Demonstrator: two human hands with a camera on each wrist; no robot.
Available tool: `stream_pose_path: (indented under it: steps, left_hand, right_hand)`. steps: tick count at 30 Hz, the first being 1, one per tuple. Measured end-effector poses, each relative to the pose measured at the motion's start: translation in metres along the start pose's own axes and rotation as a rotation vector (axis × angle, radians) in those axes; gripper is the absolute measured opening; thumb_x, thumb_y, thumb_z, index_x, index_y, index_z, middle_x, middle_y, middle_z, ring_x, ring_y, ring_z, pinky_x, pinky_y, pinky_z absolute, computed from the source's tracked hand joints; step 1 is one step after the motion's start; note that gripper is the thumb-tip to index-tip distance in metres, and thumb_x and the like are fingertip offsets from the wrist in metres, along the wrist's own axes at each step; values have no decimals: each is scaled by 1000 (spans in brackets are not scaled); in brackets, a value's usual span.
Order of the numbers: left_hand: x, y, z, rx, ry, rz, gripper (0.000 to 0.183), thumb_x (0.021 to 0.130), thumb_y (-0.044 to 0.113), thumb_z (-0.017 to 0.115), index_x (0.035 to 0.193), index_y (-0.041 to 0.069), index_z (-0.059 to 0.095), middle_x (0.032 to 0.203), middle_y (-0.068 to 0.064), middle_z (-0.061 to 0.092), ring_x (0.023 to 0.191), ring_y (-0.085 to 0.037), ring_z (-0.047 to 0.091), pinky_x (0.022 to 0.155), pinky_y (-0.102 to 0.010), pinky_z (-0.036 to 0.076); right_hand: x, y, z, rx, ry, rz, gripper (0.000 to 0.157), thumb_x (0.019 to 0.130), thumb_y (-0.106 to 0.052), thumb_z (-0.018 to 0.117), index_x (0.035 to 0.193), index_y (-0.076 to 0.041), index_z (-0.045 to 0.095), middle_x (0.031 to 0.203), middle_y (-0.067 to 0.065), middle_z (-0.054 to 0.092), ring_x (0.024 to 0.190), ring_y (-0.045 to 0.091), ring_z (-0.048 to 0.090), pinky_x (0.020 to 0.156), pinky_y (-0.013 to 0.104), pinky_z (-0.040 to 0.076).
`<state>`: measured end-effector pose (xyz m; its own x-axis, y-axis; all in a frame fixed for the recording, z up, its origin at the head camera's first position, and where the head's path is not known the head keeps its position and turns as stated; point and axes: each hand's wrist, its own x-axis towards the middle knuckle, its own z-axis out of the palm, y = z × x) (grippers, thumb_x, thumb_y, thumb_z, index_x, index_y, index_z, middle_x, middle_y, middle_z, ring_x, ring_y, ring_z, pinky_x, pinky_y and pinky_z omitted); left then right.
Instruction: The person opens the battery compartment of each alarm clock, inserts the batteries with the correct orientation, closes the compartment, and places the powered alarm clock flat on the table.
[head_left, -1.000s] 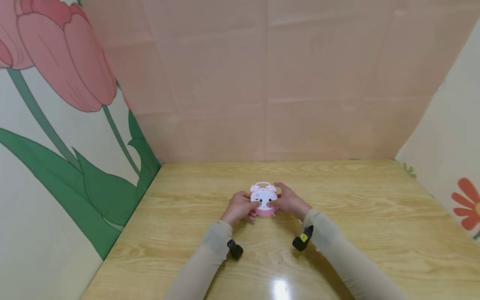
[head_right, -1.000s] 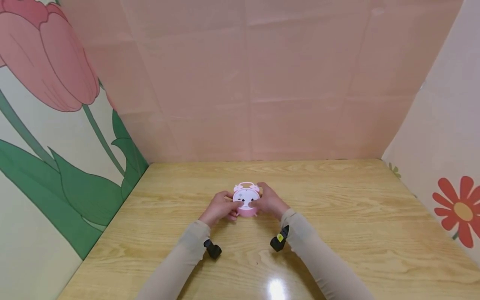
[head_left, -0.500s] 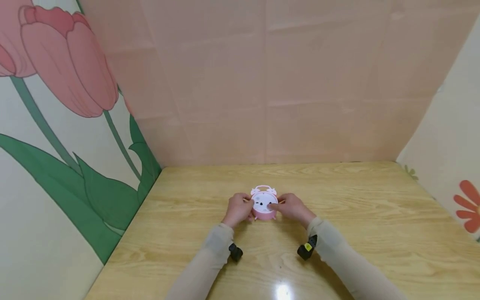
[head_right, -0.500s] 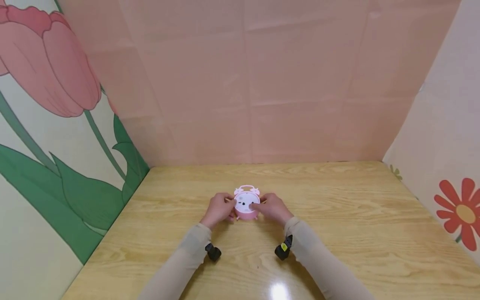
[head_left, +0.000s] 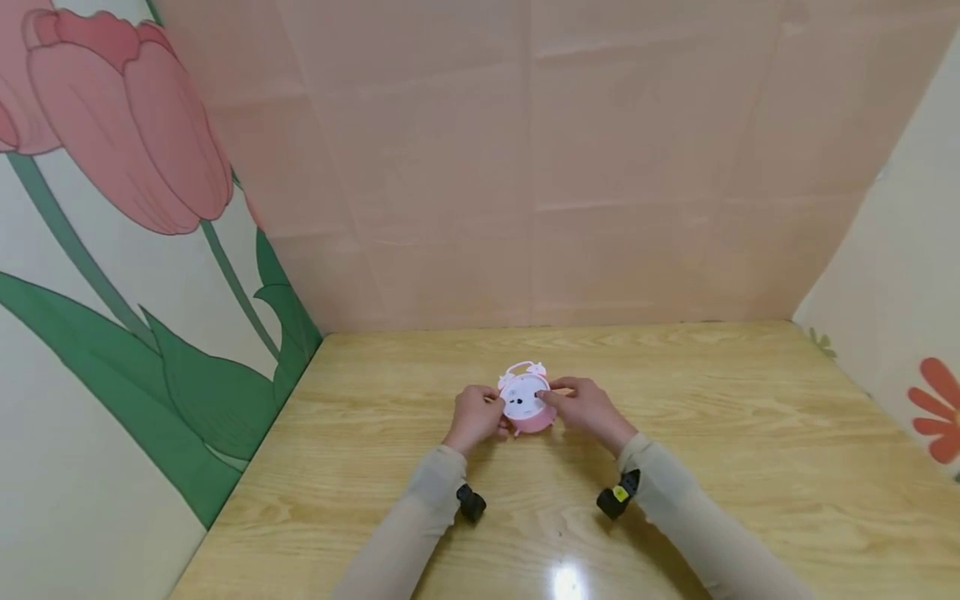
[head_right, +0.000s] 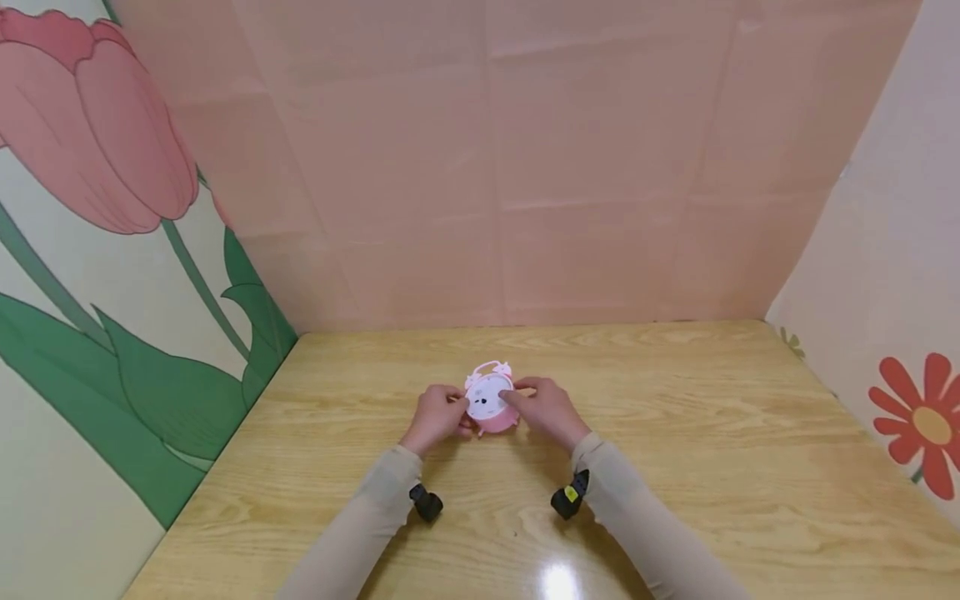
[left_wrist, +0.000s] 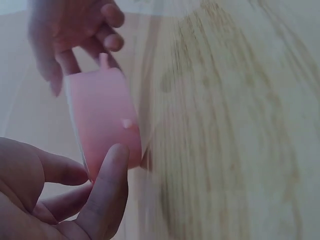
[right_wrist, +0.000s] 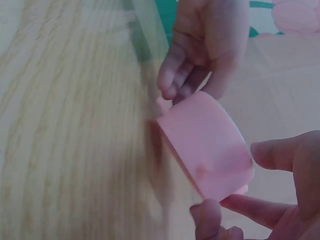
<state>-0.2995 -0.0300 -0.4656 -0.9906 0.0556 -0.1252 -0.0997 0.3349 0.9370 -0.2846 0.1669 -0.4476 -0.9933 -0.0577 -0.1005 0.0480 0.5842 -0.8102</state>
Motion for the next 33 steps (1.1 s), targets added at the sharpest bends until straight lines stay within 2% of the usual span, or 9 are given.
stream_pose_path:
  steps: [4,9,14,17,21,24,28,33]
  left_hand:
    - [0,-1,0,-24,-12,-12,18,91,0,56,99,-6,70,68,-13,66,53,-17,66,56,-34,64]
    - [-1,-4,1,-27,-57,-5,18,92,-1,55,95,-6,72,61,-11,61,47,-17,62,52,-35,63]
    - [-1,-6,-1,49,-87,11,18,94,6,57,90,-1,72,59,-8,58,41,-14,55,40,-27,55]
    - [-2,-4,-4,130,-69,41,20,94,12,57,88,2,72,62,-5,59,45,-12,52,40,-22,47]
    - [-4,6,-10,219,2,112,22,94,22,58,92,2,69,73,-4,62,58,-14,55,48,-23,46]
    - [-7,17,-14,205,11,153,29,97,30,59,97,3,67,82,-8,65,65,-16,56,51,-25,48]
    - [-12,28,-16,139,-70,156,34,100,38,58,93,6,67,87,-14,66,64,-15,53,51,-25,45]
    - [-14,31,-15,116,-112,164,28,99,34,61,90,7,65,84,-7,64,69,-14,54,55,-22,46]
  right_hand:
    - [-2,-6,-2,-2,23,-33,51,93,-39,68,127,-2,62,106,19,69,85,25,65,64,29,55]
    - [-6,-13,-1,-40,55,-56,55,89,-44,71,124,-3,61,99,15,68,78,21,62,59,27,52]
    - [-12,-20,1,-59,81,-88,55,88,-43,74,122,-3,61,91,12,65,71,19,58,55,26,49]
    - [-15,-23,4,-86,98,-109,53,87,-44,75,120,-4,62,87,10,65,68,18,57,54,26,48]
    - [-17,-26,10,-143,118,-140,51,87,-46,74,116,-6,62,84,7,66,65,17,58,52,26,48]
    - [-18,-28,14,-168,130,-155,52,86,-48,75,116,-7,62,82,5,66,63,16,58,50,27,47]
    - [-19,-31,19,-173,141,-176,52,86,-48,75,115,-7,63,81,4,65,61,16,57,47,27,46]
    - [-19,-34,25,-198,146,-192,53,85,-46,77,119,-8,63,86,5,65,63,17,57,47,26,48]
